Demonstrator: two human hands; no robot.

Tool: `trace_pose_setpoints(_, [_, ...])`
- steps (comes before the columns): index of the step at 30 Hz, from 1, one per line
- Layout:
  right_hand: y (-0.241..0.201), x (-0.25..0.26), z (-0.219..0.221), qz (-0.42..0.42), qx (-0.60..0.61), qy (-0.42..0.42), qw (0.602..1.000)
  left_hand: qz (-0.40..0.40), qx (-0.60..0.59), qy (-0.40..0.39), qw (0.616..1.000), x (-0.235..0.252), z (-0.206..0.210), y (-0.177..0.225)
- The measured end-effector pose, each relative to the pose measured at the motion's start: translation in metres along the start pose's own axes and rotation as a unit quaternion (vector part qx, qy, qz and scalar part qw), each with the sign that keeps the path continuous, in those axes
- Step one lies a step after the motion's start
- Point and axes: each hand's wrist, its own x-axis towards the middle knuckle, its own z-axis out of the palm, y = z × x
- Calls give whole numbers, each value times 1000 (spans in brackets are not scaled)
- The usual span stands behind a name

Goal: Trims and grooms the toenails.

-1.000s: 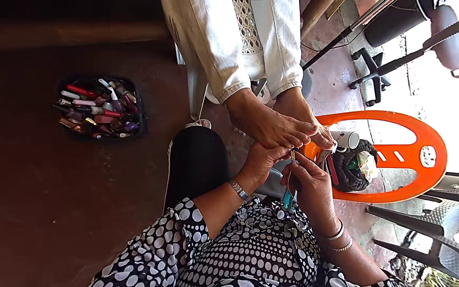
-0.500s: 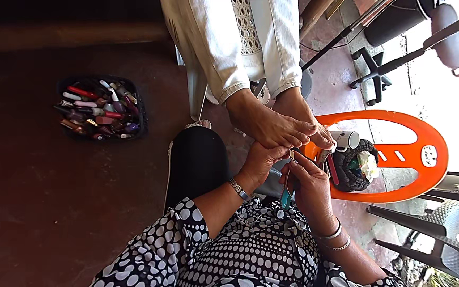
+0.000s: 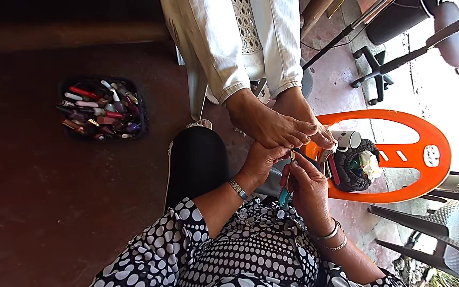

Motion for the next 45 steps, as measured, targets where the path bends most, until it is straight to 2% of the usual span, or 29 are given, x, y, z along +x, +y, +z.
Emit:
trace_pose_setpoints(10, [-7,1,3,30,-3,8,1000,-6,9,5,1000,0,-1,0])
trace_pose_setpoints(23, [3,-1,4,-7,19,16,1000,-4,-1,4,1000,-1,0,1])
trace_pose_setpoints(40, [7,-4,6,-16,55,31,998,-11,-6,-3,1000,-2,0,2])
trace_pose_setpoints(45, [7,-4,2,-18,32,6,999,-7,-8,-5,1000,-1,-1,1])
